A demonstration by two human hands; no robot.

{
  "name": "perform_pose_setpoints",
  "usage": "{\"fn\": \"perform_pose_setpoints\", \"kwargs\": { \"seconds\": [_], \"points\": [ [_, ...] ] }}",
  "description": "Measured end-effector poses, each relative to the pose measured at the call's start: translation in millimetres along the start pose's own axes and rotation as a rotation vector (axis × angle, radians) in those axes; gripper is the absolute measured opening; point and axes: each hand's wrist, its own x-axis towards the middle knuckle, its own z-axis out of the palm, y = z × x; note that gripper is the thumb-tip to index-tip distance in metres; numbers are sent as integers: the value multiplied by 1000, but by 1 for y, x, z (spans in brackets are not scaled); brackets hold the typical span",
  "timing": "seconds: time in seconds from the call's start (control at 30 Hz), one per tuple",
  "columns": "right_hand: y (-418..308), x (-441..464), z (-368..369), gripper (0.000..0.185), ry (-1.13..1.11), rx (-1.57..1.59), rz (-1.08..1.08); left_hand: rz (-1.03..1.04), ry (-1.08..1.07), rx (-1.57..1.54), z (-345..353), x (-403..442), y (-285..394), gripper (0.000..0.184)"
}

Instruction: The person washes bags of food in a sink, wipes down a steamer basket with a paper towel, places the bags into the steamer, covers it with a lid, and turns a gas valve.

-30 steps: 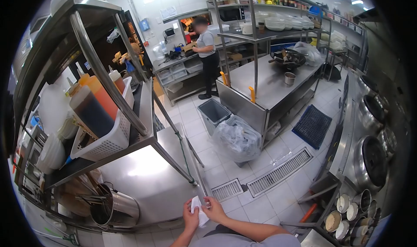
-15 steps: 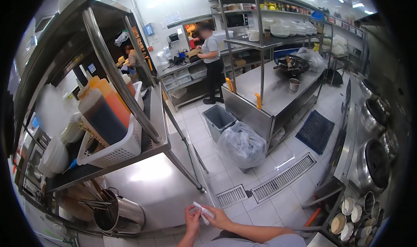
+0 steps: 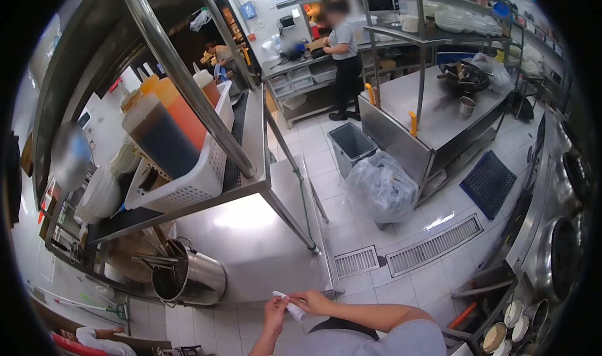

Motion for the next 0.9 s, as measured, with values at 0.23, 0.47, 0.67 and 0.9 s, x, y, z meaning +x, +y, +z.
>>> {"fn": "perform_pose_setpoints", "kwargs": {
  "seconds": [0.23, 0.47, 0.67, 0.9],
  "points": [
    [1, 14, 30, 29, -172, 3, -59, 78, 262, -12, -20, -22, -34, 20],
    [7, 19, 44, 32, -306, 210, 149, 151, 416, 147, -37, -39, -40, 16],
    [9, 5, 35, 31, -461, 149, 159, 70, 350, 245, -35, -59, -45, 26],
    [40, -31, 62, 28, -558, 158, 45, 16, 328, 693, -27, -98, -54, 34]
  ]
}}
